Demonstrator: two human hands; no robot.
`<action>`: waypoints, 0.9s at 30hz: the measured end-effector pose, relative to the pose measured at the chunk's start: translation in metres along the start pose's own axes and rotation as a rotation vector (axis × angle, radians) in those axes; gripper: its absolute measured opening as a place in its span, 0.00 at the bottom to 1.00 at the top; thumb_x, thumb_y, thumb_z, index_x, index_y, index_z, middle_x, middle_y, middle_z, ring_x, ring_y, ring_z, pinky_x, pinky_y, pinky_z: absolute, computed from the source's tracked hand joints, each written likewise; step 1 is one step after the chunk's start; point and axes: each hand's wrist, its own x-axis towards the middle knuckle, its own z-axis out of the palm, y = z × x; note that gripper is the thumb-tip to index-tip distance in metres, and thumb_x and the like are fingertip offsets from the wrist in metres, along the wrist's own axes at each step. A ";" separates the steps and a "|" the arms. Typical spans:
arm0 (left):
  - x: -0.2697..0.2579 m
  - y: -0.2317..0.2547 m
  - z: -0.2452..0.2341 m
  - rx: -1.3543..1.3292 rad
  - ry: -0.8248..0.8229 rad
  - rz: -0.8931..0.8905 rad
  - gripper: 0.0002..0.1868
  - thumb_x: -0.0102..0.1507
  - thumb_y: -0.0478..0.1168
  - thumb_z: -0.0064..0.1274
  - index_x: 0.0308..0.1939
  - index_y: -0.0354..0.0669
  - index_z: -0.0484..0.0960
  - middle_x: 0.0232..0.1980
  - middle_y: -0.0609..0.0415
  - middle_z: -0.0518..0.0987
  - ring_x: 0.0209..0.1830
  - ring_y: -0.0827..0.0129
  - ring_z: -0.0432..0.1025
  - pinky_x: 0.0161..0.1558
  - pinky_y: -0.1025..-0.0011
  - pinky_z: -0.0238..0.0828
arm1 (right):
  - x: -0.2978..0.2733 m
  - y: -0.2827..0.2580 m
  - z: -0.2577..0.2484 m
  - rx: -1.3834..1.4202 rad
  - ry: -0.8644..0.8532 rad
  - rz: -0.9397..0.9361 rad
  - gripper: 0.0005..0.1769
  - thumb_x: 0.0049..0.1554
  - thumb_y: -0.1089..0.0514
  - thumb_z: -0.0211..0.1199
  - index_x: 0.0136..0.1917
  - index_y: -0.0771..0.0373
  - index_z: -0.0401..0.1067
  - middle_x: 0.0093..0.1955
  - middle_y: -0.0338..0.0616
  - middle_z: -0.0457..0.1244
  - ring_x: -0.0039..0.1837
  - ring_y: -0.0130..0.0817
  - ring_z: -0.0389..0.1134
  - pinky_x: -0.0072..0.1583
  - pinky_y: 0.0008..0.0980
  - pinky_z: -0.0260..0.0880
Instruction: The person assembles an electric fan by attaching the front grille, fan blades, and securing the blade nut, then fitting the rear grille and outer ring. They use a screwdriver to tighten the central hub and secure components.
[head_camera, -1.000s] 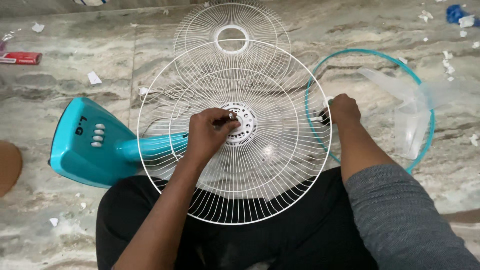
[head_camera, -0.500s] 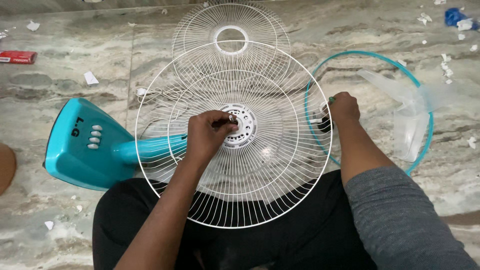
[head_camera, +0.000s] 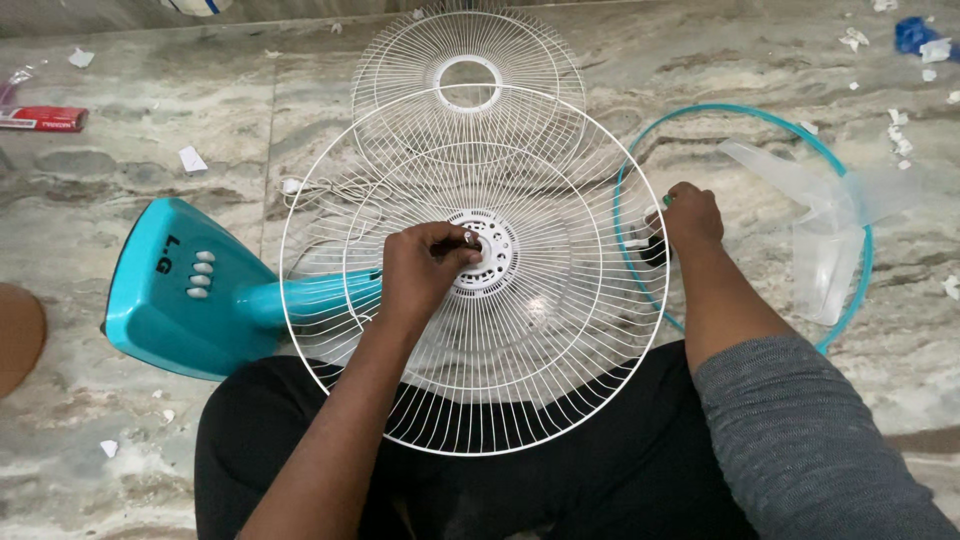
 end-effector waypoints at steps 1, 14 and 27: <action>0.000 0.000 0.001 0.005 0.002 0.000 0.13 0.53 0.32 0.70 0.41 0.37 0.89 0.37 0.49 0.88 0.34 0.71 0.84 0.38 0.75 0.81 | 0.003 -0.001 0.002 -0.070 -0.049 -0.031 0.29 0.44 0.51 0.79 0.58 0.55 0.77 0.62 0.57 0.66 0.63 0.56 0.67 0.60 0.50 0.71; -0.002 0.004 0.000 0.005 -0.004 -0.040 0.13 0.53 0.32 0.69 0.41 0.38 0.89 0.38 0.50 0.88 0.35 0.71 0.84 0.40 0.74 0.82 | -0.018 -0.038 -0.038 0.114 0.106 0.137 0.34 0.38 0.45 0.83 0.55 0.57 0.79 0.55 0.54 0.69 0.57 0.52 0.72 0.56 0.47 0.72; -0.005 -0.001 0.001 -0.008 0.020 0.007 0.15 0.53 0.32 0.70 0.43 0.37 0.88 0.38 0.49 0.88 0.37 0.70 0.84 0.41 0.74 0.81 | -0.111 -0.151 -0.140 0.824 0.354 -0.786 0.23 0.51 0.64 0.73 0.60 0.61 0.78 0.60 0.43 0.63 0.59 0.32 0.70 0.62 0.30 0.77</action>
